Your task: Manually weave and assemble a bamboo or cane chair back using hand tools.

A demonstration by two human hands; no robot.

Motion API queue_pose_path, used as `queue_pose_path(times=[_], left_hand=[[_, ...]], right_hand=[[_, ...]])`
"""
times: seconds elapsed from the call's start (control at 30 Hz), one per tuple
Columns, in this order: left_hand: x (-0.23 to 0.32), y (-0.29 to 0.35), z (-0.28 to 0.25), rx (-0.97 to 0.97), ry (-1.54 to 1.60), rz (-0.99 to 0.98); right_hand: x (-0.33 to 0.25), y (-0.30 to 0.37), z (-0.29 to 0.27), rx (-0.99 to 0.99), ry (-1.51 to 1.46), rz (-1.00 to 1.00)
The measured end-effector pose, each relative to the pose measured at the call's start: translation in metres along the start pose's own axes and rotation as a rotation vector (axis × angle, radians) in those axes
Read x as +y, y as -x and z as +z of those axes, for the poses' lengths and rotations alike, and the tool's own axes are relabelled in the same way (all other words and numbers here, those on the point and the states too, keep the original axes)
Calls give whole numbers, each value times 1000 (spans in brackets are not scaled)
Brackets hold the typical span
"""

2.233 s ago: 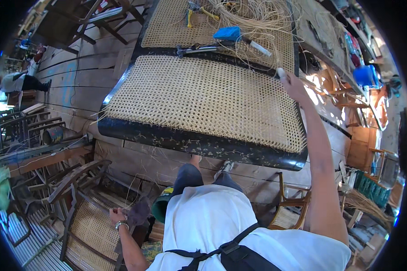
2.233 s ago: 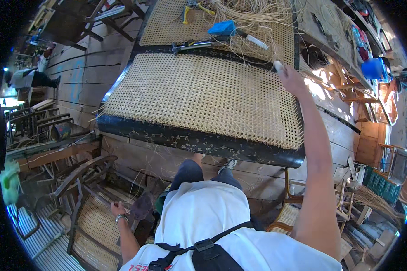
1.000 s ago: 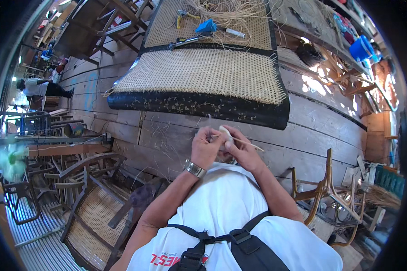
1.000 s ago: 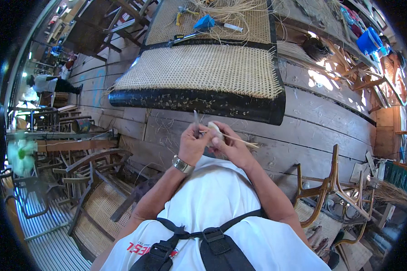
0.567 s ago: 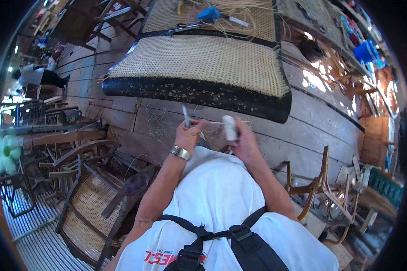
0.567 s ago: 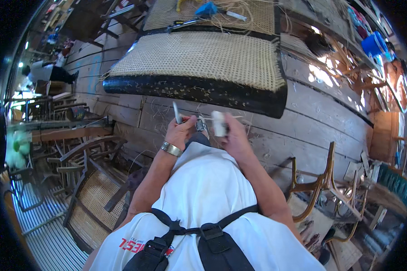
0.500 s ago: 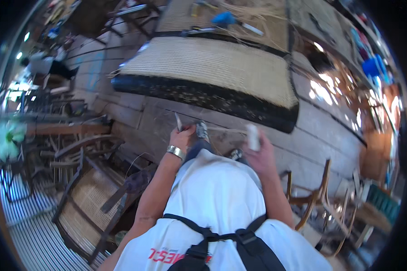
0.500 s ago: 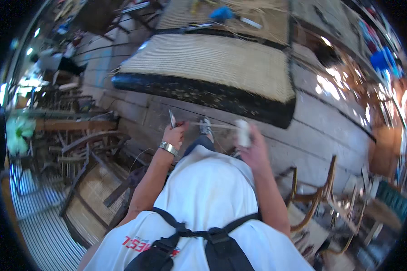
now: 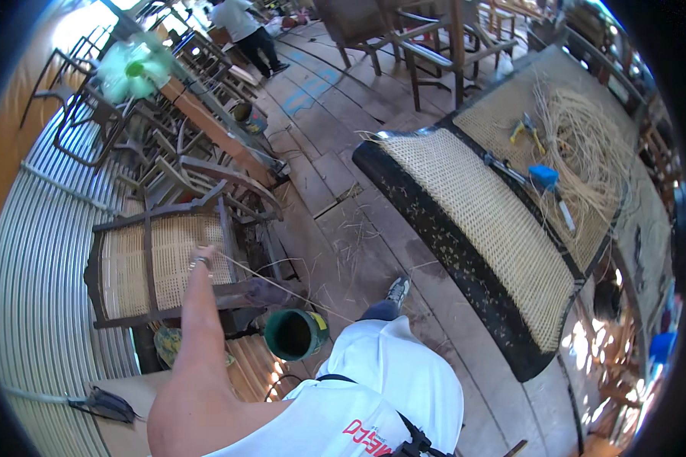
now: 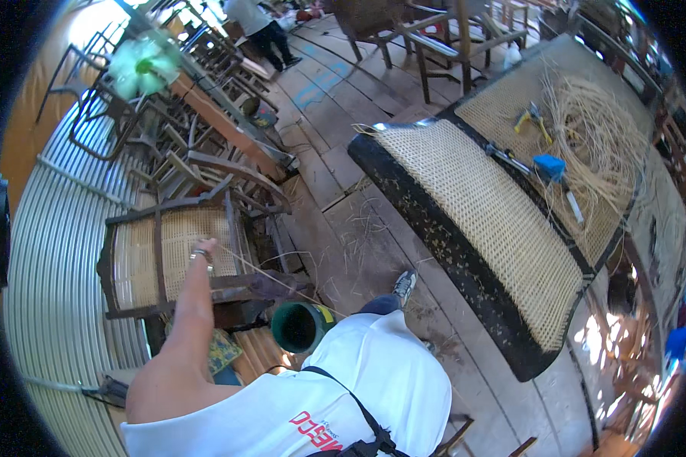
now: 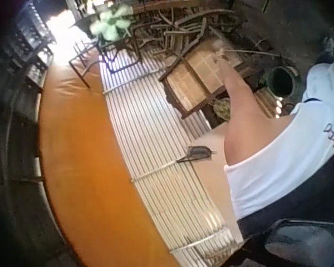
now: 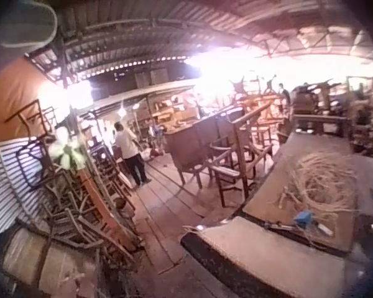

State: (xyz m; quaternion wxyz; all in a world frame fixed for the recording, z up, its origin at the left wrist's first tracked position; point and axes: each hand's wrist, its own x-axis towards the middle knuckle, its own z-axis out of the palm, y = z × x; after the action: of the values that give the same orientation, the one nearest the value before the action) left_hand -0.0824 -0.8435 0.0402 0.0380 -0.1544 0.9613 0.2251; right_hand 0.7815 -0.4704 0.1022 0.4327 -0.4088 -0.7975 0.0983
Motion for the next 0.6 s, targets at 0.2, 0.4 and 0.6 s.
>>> queue_pose_path(times=[0.2, 0.4, 0.6], left_hand=[[-169, -135, -143, 459, -89, -262], [-167, -134, -344, 1039, -94, -210], [-84, -156, -335, 668, -708, -26]], right_hand=[[26, -59, 22, -121, -58, 140], [46, -96, 32, -224, -46, 315], [75, -126, 44, -349, -59, 484]])
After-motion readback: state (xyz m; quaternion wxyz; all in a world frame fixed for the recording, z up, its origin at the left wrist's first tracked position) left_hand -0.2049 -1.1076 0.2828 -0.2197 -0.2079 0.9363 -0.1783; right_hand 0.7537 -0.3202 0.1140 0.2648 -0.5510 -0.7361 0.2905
